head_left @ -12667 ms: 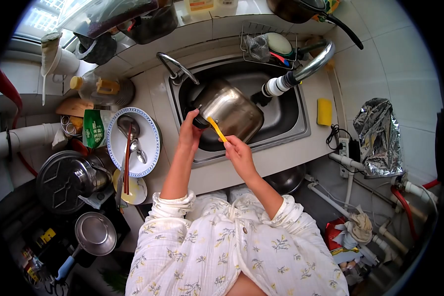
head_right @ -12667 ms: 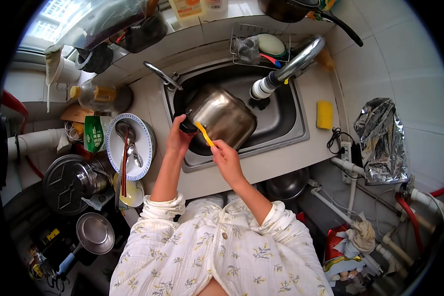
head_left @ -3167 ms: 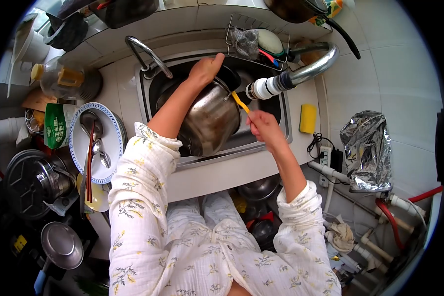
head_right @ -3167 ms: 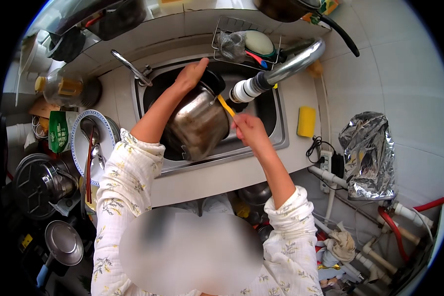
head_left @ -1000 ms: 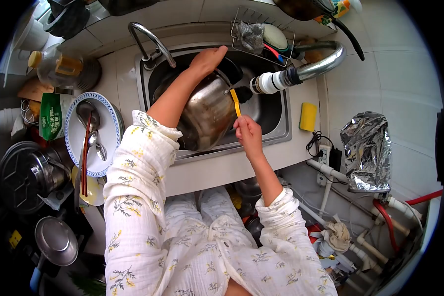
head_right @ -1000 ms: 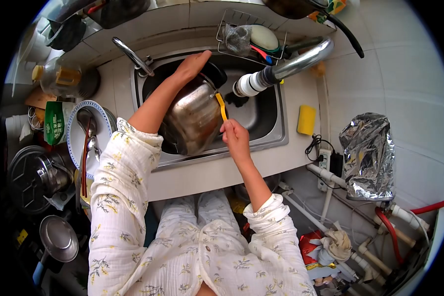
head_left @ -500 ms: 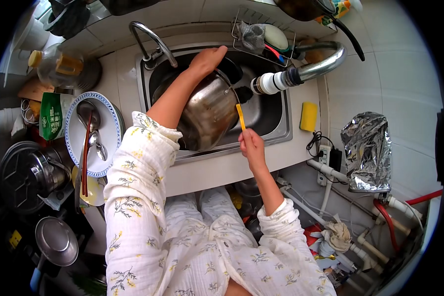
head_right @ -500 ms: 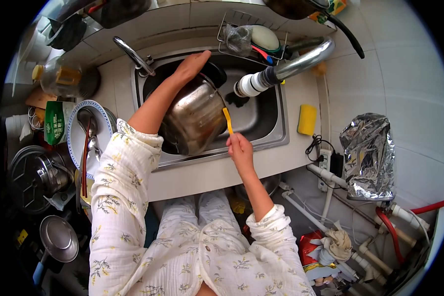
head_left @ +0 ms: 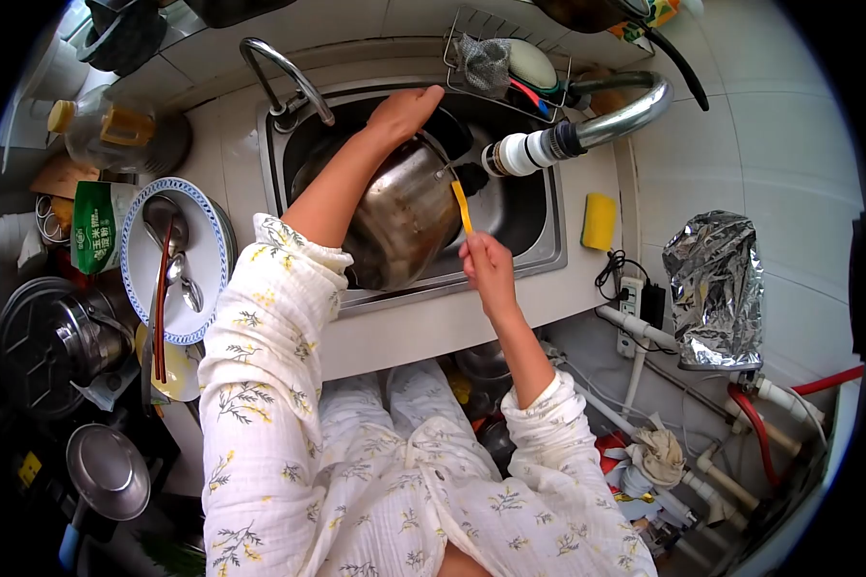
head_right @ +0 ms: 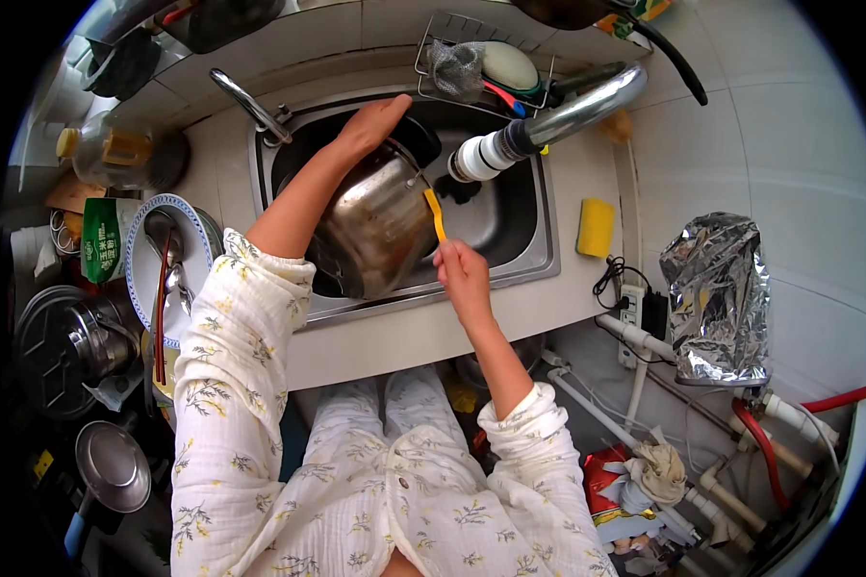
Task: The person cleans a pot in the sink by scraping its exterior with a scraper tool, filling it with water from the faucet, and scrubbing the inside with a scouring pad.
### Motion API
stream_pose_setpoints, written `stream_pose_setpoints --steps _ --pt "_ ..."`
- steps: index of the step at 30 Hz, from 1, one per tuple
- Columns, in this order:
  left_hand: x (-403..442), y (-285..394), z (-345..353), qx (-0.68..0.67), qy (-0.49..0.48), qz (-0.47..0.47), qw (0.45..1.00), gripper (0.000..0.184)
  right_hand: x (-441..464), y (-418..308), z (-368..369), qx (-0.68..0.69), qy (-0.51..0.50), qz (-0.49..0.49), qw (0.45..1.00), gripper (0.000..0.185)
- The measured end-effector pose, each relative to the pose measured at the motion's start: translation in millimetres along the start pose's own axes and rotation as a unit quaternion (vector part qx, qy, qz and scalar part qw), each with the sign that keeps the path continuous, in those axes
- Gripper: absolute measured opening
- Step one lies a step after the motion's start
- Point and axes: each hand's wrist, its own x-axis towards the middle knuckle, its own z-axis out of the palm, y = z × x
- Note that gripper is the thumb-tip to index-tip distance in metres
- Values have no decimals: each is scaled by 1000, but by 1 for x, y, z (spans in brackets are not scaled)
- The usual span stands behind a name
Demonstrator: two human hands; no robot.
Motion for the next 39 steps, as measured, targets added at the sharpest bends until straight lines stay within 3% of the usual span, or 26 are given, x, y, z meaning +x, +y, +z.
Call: stream_pose_setpoints --steps 4,7,10,17,22,28,34,39 --pt "1 -2 -1 -3 -16 -25 1000 61 2 7 -2 -6 -1 -25 1000 31" --pt "-1 0 2 -15 -10 -10 1000 62 -18 10 -14 3 9 80 997 34" --pt "0 2 3 10 -19 6 1000 61 2 -3 -6 -6 0 8 1000 34" --pt "4 -5 1 15 -54 1 998 56 -10 10 -14 10 -7 39 999 34" --pt "-1 3 -2 -1 -58 -43 997 54 9 -23 -6 56 -49 46 996 32" --pt "-8 5 -1 23 -58 37 997 51 -7 -40 -24 138 -114 153 972 30" --pt "-13 5 -1 15 -42 78 996 47 25 -62 -18 175 -159 161 958 30" --pt "-11 -1 3 17 -23 109 994 42 27 -71 -35 84 -175 198 961 29"
